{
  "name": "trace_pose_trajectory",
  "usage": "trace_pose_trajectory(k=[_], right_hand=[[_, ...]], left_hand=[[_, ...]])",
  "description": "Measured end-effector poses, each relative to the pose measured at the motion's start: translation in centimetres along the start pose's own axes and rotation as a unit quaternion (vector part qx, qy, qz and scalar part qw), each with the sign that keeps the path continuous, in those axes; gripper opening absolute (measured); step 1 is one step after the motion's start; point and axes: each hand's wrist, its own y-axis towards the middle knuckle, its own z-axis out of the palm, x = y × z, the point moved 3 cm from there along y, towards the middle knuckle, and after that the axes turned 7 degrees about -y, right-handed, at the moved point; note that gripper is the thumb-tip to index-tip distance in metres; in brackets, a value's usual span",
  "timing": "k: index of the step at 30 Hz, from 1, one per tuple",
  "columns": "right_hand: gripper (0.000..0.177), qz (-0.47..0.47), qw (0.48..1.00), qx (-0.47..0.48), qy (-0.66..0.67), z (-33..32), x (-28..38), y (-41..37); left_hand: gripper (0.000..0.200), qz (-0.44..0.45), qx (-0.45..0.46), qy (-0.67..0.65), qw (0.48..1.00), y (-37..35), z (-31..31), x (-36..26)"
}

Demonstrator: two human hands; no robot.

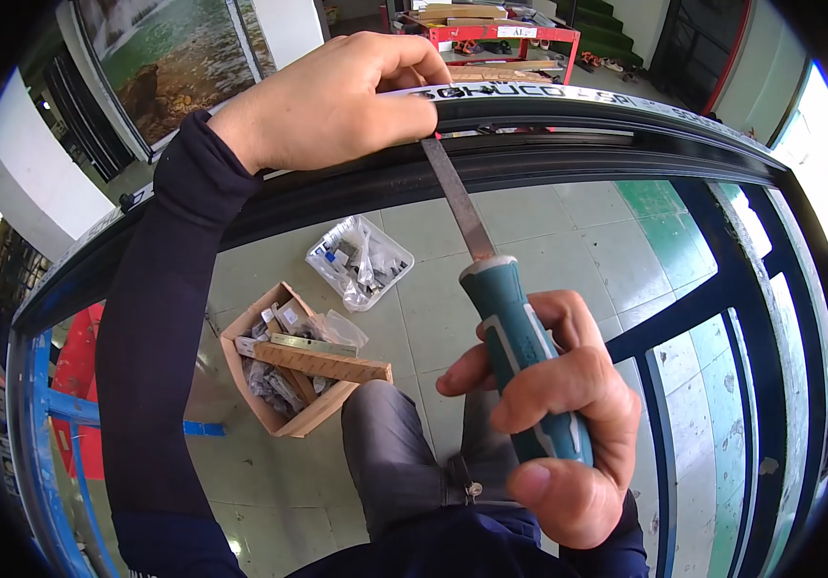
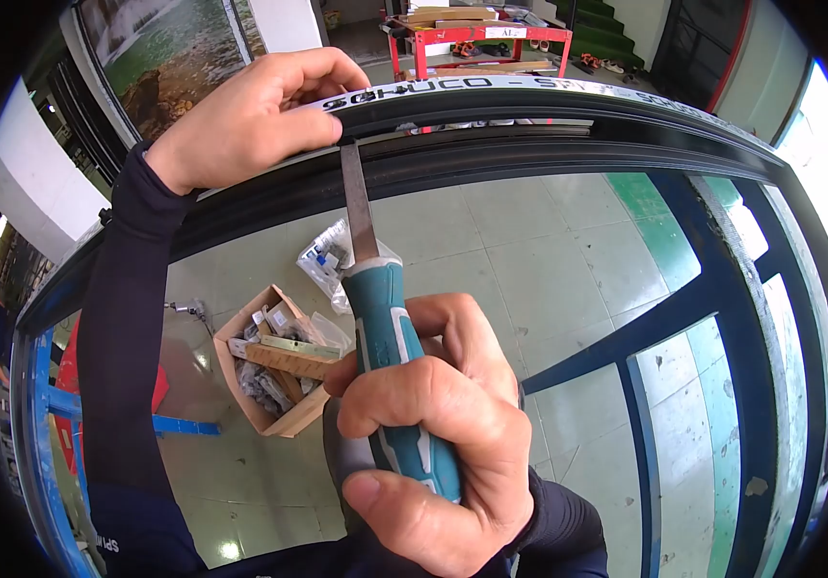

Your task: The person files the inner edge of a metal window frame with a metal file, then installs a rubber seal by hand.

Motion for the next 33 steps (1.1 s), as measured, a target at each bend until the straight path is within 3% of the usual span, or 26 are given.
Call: trace_pose_trajectory(k=[2, 8, 14, 17, 20, 22, 25, 28, 31, 33], right_hand=[[0.036, -0.022, 0.999, 0.018, -0.026, -0.2, -0.2, 0.1], [0.036, -0.049, 0.993, 0.057, -0.092, -0.9, -1.2, -0.1], [0.037, -0.081, 0.975, 0.079, -0.191, -1.9, -1.1, 0.1], [0.026, -0.053, 0.980, 0.102, -0.163, -2.7, 0.8, 0.9], [0.035, -0.044, 0.979, 0.080, -0.183, -4.0, 2.1, 0.8], [0.048, -0.080, 0.957, 0.071, -0.269, -4.7, 3.2, 0.5], [0.044, -0.066, 0.968, 0.154, -0.189, -9.6, 4.0, -0.9], [0.027, -0.043, 0.966, 0.237, -0.090, -15.0, 2.2, -3.5], [0.014, -0.036, 0.974, 0.213, 0.069, -16.6, -3.0, -7.3], [0.016, 0.106, 0.971, 0.113, 0.181, -16.3, -7.8, -11.7]], left_hand=[[0.034, 0.037, -0.007, 0.038, 0.999, -0.2, 0.4, -0.5], [0.033, 0.004, -0.036, 0.137, 0.990, 0.0, 0.8, -0.7], [0.036, 0.001, -0.041, 0.124, 0.991, 0.5, 0.7, -1.0], [0.038, -0.018, -0.036, 0.097, 0.994, 0.7, 0.7, -0.9], [0.036, -0.028, -0.023, 0.092, 0.995, 0.7, 0.8, -1.1], [0.034, -0.036, -0.009, 0.106, 0.994, 0.8, 0.9, -1.1], [0.031, -0.069, 0.021, 0.127, 0.989, 0.9, 0.7, -1.5], [0.030, -0.100, 0.049, 0.106, 0.988, 0.7, 0.6, -1.6], [0.030, -0.070, 0.056, 0.068, 0.994, 0.7, 0.7, -0.3], [0.035, -0.115, 0.039, 0.075, 0.990, 0.9, 1.3, -1.8]])
